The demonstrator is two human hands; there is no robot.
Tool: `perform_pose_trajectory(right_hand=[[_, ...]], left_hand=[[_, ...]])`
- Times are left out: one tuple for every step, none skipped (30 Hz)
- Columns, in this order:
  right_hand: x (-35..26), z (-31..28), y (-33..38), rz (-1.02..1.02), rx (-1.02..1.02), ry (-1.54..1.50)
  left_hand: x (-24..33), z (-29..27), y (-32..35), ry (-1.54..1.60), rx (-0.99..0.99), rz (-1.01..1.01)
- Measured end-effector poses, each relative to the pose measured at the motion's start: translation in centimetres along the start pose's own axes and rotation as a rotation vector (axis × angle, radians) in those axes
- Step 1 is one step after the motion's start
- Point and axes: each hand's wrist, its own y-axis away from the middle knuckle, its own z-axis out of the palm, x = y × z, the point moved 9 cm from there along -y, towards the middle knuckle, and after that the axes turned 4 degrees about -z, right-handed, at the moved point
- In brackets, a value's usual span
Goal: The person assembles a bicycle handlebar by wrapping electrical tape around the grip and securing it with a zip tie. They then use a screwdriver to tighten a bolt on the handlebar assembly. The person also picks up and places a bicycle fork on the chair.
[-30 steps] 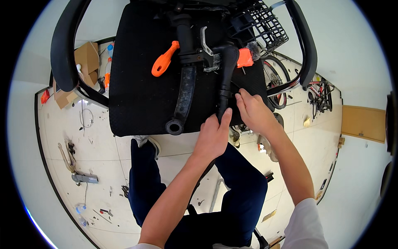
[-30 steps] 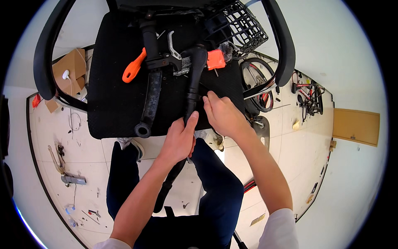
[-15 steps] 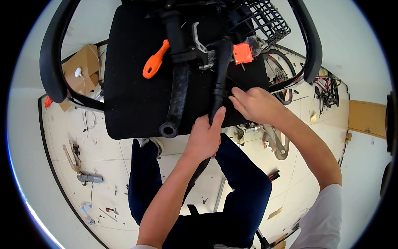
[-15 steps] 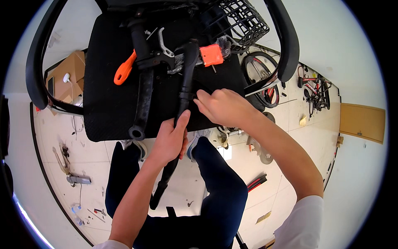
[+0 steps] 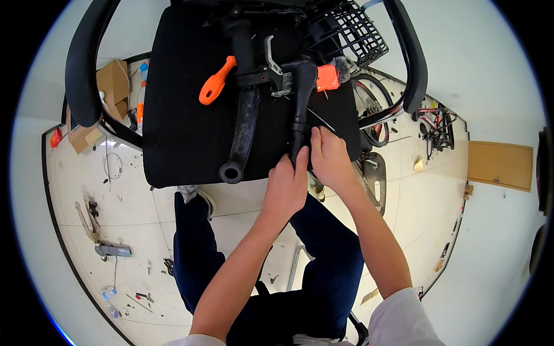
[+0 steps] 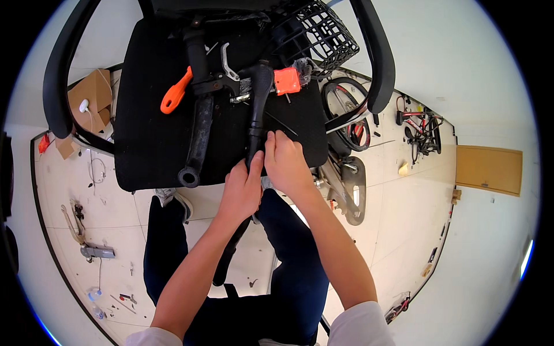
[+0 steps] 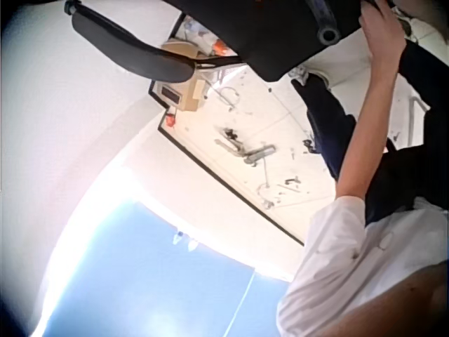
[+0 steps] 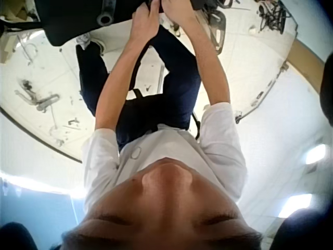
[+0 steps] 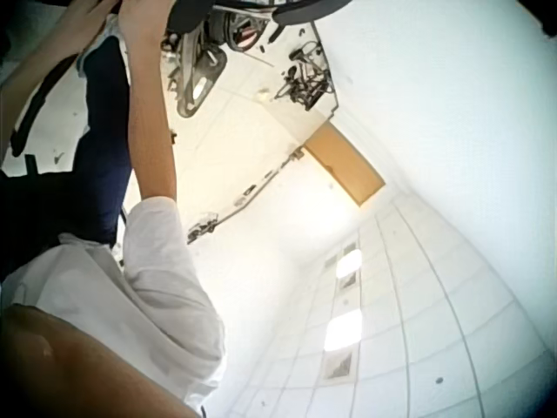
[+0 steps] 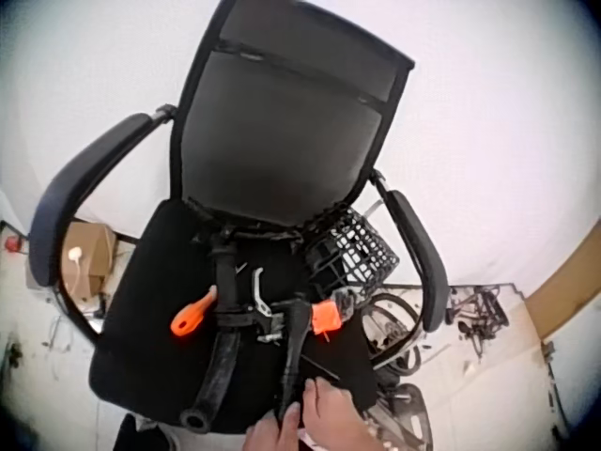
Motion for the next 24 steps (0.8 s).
perform_pose_trajectory(right_hand=[[-0.6,0.7,0.5,-0.006,-0.012,0.026],[-1.0,1.3,0.8,-0.011,-0.021,0.057],[-1.4,2.1,0.9,-0.018,-0.031,0.087],[-1.8,2.3,1.0,-0.052,0.013,0.07],[-1.6,2.4,1.0,-0.087,0.057,0.054],[-1.3,2.7,1.0,-0.122,0.099,0.035],[1.8,3.7,0.9,0.134,0.03,-0.158],[1.6,4.2,1.0,0.167,0.013,-0.176],[1.2,4.8,1.2,0.201,-0.003,-0.194],[0.7,5.2,1.2,0.145,0.003,-0.145],[-0.1,5.5,1.2,0.091,0.013,-0.094],[-0.8,5.8,1.2,0.038,0.025,-0.042],[-1.7,5.9,1.4,-0.022,0.038,0.015],[-3.0,6.0,1.5,-0.083,0.055,0.071],[-3.3,6.3,1.5,-0.083,0.032,0.106],[-3.6,6.6,1.5,-0.084,0.009,0.14],[-3.7,6.8,1.5,-0.083,-0.013,0.174],[-3.8,6.9,1.5,-0.102,-0.025,0.181],[-3.8,7.2,1.5,-0.122,-0.038,0.187],[-3.9,7.1,1.4,-0.141,-0.05,0.194],[-3.8,7.1,1.3,-0.143,-0.074,0.17],[-3.7,6.9,1.0,-0.145,-0.097,0.147],[-3.5,6.7,0.8,-0.143,-0.118,0.121],[-3.3,6.5,0.7,-0.167,-0.138,0.137]], left_hand=[[-0.4,-0.5,0.2,0.011,-0.003,-0.026],[-0.7,-1.0,0.4,0.024,-0.01,-0.05],[-0.6,-1.7,0.6,0.008,-0.001,-0.008],[-0.5,-2.3,0.8,-0.007,0.009,0.033],[-0.2,-2.9,1.0,-0.022,0.017,0.075],[-0.5,-3.4,1.1,-0.015,0.002,0.06],[-0.7,-3.8,1.1,-0.008,-0.015,0.045],[-1.2,-4.4,1.1,-0.003,-0.025,0.027],[-1.5,-4.9,1.1,-0.003,-0.022,0.034],[-1.8,-5.3,1.0,0.003,-0.028,0.034],[-2.1,-5.6,1.0,0.006,-0.036,0.031],[-2.4,-5.9,0.9,0.008,-0.045,0.029],[-2.7,-6.2,0.9,0.013,-0.028,0.035],[-2.8,-6.5,1.0,0.014,-0.011,0.044],[-3.0,-6.8,0.9,0.016,0.005,0.052],[-3.3,-6.9,0.9,0.011,0.008,0.048],[-3.5,-7.0,0.8,0.006,0.009,0.043],[-3.6,-7.1,0.8,0.001,0.011,0.039],[-3.6,-7.2,0.7,-0.013,0.025,0.054],[-3.5,-7.3,0.6,-0.028,0.038,0.071],[-3.4,-7.3,0.5,-0.042,0.052,0.086],[-3.6,-6.9,0.4,-0.023,0.016,0.075],[-3.4,-6.9,0.4,-0.008,-0.024,0.064],[-3.3,-6.7,0.4,0.006,-0.063,0.053]])
